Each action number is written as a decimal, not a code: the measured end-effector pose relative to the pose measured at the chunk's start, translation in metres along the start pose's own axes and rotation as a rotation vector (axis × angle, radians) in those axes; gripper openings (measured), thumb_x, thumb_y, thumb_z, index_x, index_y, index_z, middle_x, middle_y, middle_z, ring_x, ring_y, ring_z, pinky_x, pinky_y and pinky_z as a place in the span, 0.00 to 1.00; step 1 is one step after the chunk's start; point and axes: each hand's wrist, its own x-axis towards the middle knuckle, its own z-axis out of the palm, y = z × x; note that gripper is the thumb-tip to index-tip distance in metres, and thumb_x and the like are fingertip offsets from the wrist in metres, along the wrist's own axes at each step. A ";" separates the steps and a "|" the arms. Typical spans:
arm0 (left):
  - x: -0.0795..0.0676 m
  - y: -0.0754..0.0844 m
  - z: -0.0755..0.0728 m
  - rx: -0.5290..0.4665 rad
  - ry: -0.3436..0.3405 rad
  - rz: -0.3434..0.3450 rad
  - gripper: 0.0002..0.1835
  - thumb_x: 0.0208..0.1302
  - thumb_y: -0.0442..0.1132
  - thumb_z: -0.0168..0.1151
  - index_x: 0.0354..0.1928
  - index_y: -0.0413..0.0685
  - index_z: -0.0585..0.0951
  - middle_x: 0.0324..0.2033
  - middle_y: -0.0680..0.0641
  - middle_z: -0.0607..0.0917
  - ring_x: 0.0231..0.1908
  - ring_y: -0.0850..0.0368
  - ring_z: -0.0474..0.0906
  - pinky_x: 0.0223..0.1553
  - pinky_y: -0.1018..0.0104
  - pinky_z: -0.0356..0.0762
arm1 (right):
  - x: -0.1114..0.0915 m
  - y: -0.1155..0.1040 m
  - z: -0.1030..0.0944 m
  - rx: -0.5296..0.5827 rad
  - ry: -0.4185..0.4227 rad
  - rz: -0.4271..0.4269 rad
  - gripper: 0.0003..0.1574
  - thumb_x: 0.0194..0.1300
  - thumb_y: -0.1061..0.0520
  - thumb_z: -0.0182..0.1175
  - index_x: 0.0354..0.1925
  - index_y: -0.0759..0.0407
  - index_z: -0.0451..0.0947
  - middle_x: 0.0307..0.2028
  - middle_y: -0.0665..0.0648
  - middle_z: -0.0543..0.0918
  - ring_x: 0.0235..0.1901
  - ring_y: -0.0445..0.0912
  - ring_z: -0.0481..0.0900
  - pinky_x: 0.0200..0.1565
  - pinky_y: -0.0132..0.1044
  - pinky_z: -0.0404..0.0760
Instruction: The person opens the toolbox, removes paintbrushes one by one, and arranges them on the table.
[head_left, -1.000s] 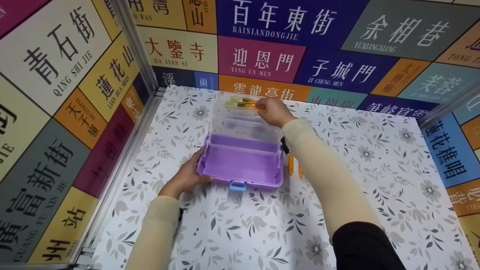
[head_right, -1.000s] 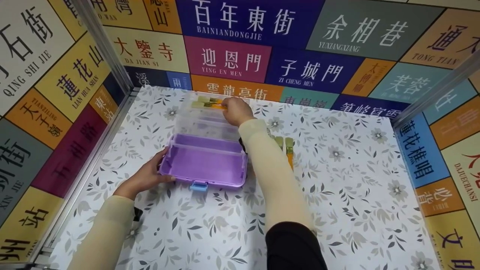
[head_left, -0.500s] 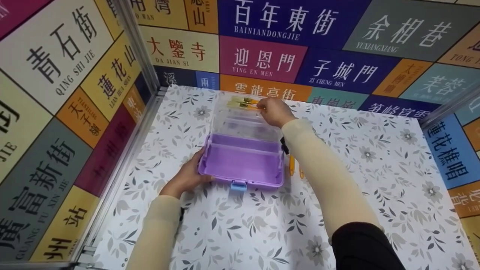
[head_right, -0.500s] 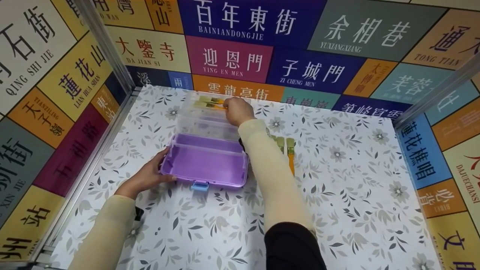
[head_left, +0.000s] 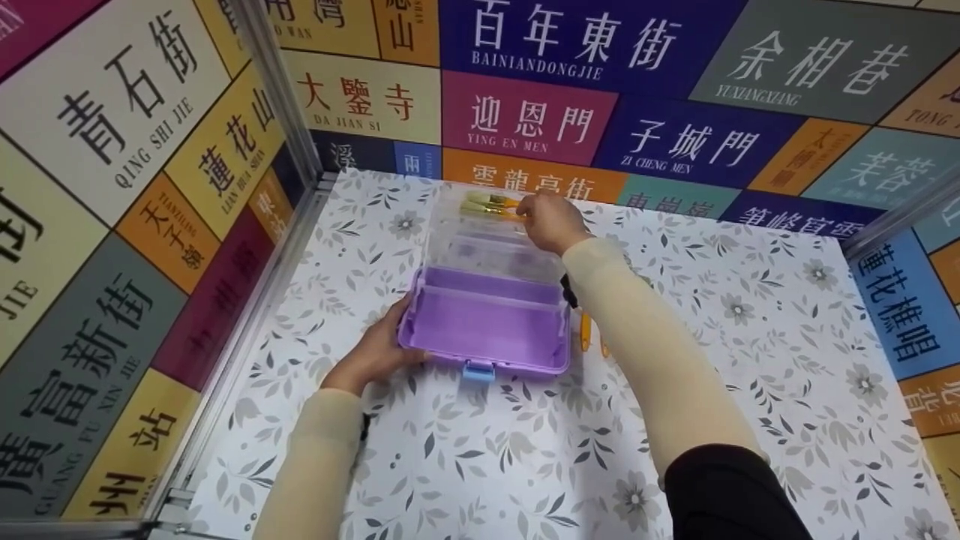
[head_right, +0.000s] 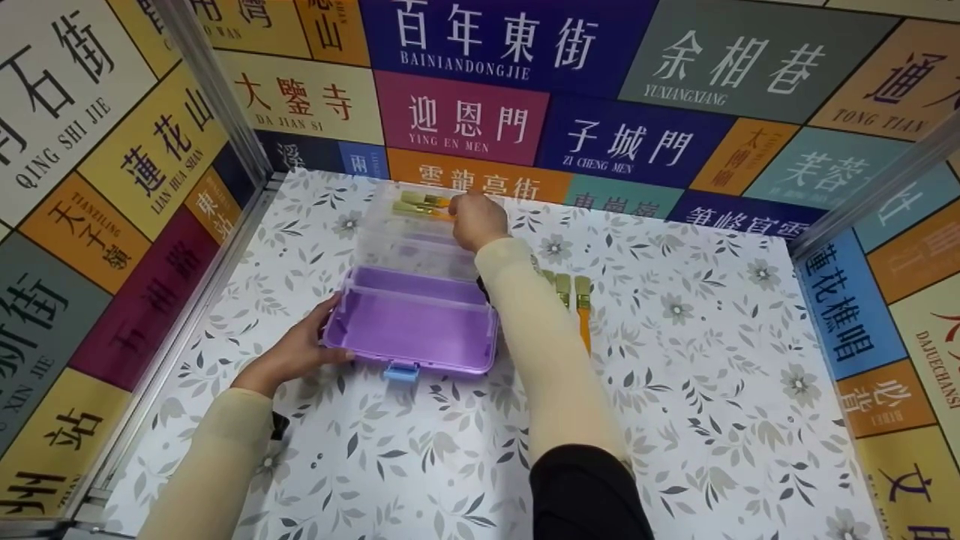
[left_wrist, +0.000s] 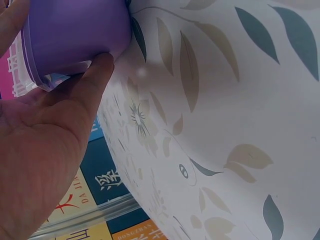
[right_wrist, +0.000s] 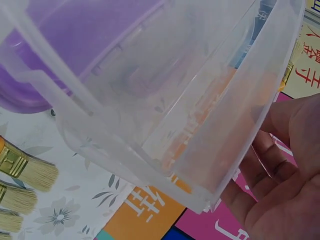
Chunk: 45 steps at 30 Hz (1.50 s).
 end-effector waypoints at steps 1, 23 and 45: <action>0.000 0.000 0.000 0.000 -0.001 0.001 0.63 0.47 0.39 0.80 0.80 0.53 0.48 0.73 0.39 0.62 0.69 0.40 0.60 0.70 0.47 0.55 | 0.000 0.000 0.000 -0.005 -0.004 -0.002 0.19 0.68 0.63 0.54 0.55 0.58 0.83 0.51 0.59 0.82 0.52 0.54 0.79 0.55 0.49 0.77; -0.003 0.005 0.006 0.011 -0.010 0.001 0.62 0.48 0.38 0.79 0.80 0.52 0.49 0.73 0.38 0.61 0.70 0.39 0.58 0.71 0.47 0.53 | -0.008 0.001 -0.007 -0.093 0.035 0.032 0.18 0.69 0.61 0.59 0.55 0.52 0.84 0.50 0.57 0.82 0.51 0.55 0.79 0.53 0.53 0.78; 0.001 0.002 0.000 0.007 -0.009 -0.035 0.63 0.48 0.40 0.80 0.80 0.57 0.48 0.74 0.40 0.60 0.71 0.41 0.58 0.71 0.47 0.53 | -0.056 0.000 -0.041 -0.160 0.179 -0.082 0.19 0.69 0.62 0.60 0.57 0.53 0.82 0.50 0.59 0.81 0.43 0.57 0.82 0.45 0.55 0.82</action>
